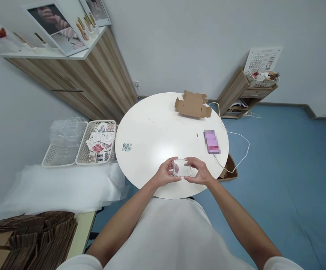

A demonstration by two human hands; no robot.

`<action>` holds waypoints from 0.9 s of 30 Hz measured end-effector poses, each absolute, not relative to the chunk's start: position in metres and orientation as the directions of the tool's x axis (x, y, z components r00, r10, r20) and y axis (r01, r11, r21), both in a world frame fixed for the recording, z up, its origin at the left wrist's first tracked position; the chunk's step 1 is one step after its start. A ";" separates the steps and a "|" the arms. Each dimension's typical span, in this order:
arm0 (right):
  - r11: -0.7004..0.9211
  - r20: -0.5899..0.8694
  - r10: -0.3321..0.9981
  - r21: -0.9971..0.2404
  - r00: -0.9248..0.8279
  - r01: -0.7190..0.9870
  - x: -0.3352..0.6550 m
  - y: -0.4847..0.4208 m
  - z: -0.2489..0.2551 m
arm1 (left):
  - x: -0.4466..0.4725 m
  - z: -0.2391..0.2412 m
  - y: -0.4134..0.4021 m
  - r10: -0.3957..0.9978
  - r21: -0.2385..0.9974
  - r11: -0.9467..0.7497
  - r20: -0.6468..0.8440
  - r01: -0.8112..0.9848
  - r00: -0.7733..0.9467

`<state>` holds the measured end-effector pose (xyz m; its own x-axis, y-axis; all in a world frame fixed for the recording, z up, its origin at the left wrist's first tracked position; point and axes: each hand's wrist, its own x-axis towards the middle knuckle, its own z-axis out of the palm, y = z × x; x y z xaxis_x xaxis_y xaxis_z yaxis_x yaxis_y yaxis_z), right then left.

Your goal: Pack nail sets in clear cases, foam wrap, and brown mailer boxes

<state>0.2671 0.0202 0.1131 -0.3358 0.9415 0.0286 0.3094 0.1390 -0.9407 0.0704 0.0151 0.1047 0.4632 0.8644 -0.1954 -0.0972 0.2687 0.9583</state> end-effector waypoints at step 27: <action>-0.097 -0.123 0.987 -0.967 -0.099 0.234 0.248 0.026 0.112 | 0.051 0.094 -0.013 0.846 0.857 0.489 -0.420 -0.163 0.329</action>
<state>0.2482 0.0261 0.1122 -0.0992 0.9874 -0.1234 0.2342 -0.0973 -0.9673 0.0510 -0.0133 0.0940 0.3291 0.8459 -0.4196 -0.1628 0.4886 0.8572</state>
